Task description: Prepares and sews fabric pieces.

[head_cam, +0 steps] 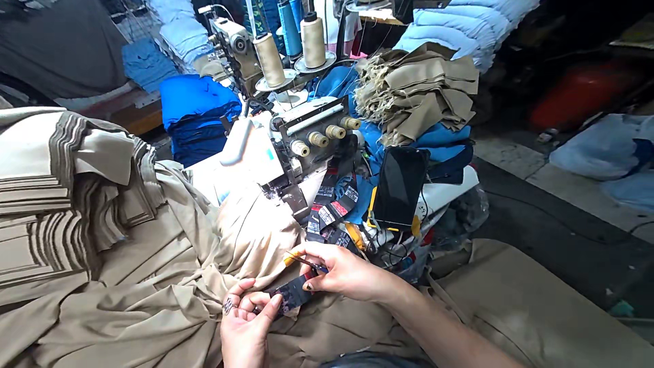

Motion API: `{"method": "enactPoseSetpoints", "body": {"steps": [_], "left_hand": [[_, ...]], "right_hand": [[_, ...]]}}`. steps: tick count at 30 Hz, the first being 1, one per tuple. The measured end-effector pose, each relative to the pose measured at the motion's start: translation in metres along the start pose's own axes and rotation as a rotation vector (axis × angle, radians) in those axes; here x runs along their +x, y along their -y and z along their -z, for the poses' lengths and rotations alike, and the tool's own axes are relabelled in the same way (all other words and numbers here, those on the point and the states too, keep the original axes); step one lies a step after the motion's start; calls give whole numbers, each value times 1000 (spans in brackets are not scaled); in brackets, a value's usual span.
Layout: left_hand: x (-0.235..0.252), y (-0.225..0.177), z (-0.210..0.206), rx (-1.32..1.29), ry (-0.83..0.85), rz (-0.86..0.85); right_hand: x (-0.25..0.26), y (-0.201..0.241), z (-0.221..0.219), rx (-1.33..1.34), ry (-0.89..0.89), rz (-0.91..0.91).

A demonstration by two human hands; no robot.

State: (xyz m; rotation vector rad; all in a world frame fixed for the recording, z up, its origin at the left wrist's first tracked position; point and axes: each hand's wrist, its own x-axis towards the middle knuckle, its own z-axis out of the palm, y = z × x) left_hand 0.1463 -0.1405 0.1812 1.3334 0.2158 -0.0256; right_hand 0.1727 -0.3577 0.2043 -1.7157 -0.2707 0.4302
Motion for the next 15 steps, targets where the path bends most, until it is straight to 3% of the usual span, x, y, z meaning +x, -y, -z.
{"method": "enactPoseSetpoints", "body": {"steps": [15], "left_hand": [[-6,-5,-9,52,-12,-159]], "right_hand": [[-1,6,-8,-22,-39,6]]}}
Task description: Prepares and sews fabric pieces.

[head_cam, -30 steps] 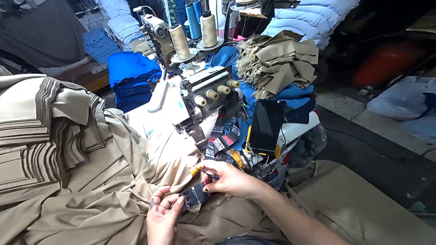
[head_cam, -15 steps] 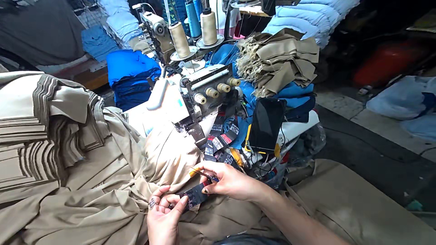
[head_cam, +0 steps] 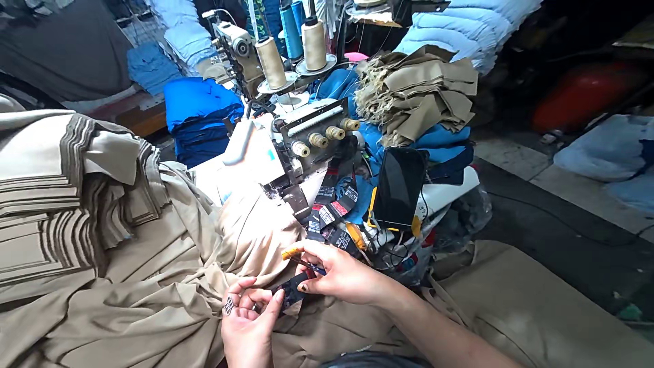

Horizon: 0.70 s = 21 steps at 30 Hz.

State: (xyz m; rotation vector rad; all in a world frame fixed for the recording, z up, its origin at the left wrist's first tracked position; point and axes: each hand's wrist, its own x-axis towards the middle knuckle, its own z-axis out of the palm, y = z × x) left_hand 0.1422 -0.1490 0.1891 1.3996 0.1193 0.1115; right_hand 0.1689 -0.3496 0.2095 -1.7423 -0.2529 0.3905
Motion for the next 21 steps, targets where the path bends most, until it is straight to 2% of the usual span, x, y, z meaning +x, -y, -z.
{"method": "enactPoseSetpoints", "body": {"steps": [8,21], "left_hand": [[1,2,-4,-17,2,5],[3,-6,-4,-189,86,202]], "right_hand": [[3,-2,-3,44,-47,-50],[5,-18,14,172,-124,-26]]}}
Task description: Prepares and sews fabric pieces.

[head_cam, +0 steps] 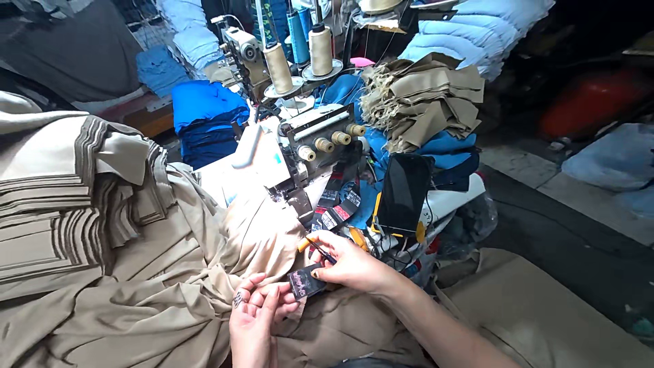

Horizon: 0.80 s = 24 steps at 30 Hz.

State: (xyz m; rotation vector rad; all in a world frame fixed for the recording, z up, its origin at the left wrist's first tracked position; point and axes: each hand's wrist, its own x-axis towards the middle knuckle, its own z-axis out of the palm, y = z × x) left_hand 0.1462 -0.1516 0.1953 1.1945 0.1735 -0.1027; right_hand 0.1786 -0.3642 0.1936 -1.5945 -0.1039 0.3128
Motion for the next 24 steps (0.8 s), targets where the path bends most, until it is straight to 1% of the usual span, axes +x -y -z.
{"method": "enactPoseSetpoints", "body": {"steps": [4,5,6,7,9,11,13,15,18,21,24], "left_hand": [[-1,2,-2,29,4,11],[-1,4,-3,77,6,-28],[-1,7,-3,159,20,-110],[0,13,-2,280,53,-248],[9,27,7,577,163,-608],[16,30,8,889,224,-878],[23,34,1,1112,178,-1115],[29,35,-3,1214,131,-1282],[34,30,-4,1243,178,-1391],[34,25,-4,1281,248,-1389],[34,18,-6,1336,292,-1373]], "right_hand": [[-1,2,6,13,3,-32],[-1,2,7,19,3,-34],[-1,3,8,25,7,-37],[-2,5,10,29,8,-44],[-1,8,13,47,1,-69],[-1,11,18,60,16,-97],[0,14,22,82,35,-122],[1,16,23,121,44,-143],[1,16,26,150,67,-157],[2,13,29,90,98,-138],[5,11,37,5,148,-67]]}}
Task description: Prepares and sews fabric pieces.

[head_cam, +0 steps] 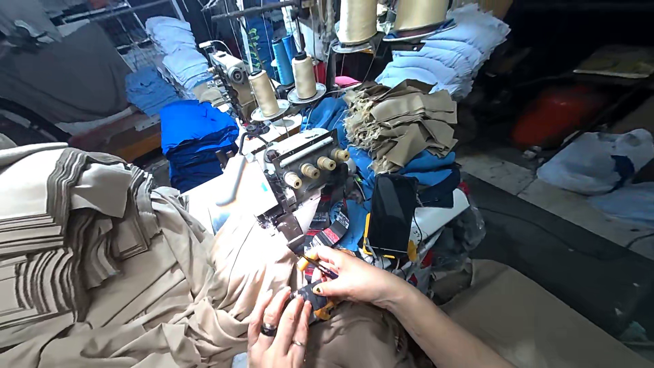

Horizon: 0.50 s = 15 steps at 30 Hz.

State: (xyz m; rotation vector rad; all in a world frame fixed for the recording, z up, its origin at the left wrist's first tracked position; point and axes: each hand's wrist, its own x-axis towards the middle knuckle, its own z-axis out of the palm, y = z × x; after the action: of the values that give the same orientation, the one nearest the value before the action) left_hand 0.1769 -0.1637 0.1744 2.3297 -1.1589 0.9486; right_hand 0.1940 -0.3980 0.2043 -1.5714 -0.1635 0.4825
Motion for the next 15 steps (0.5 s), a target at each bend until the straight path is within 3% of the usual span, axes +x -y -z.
{"method": "enactPoseSetpoints", "body": {"steps": [3,6,8,11,13,15], "left_hand": [[14,11,3,32,-4,1],[39,30,-2,95,-101,-28],[54,43,-10,127,-154,-40],[56,58,-24,118,-153,-25],[49,62,-29,52,-172,59],[40,59,-32,-27,-222,198]], "right_hand": [[7,4,13,16,-16,88],[17,23,21,71,-162,197],[25,35,13,-98,-433,334],[36,20,-11,-618,-922,577],[37,-12,-29,-672,-925,730],[38,-45,-49,-645,-842,682]]}}
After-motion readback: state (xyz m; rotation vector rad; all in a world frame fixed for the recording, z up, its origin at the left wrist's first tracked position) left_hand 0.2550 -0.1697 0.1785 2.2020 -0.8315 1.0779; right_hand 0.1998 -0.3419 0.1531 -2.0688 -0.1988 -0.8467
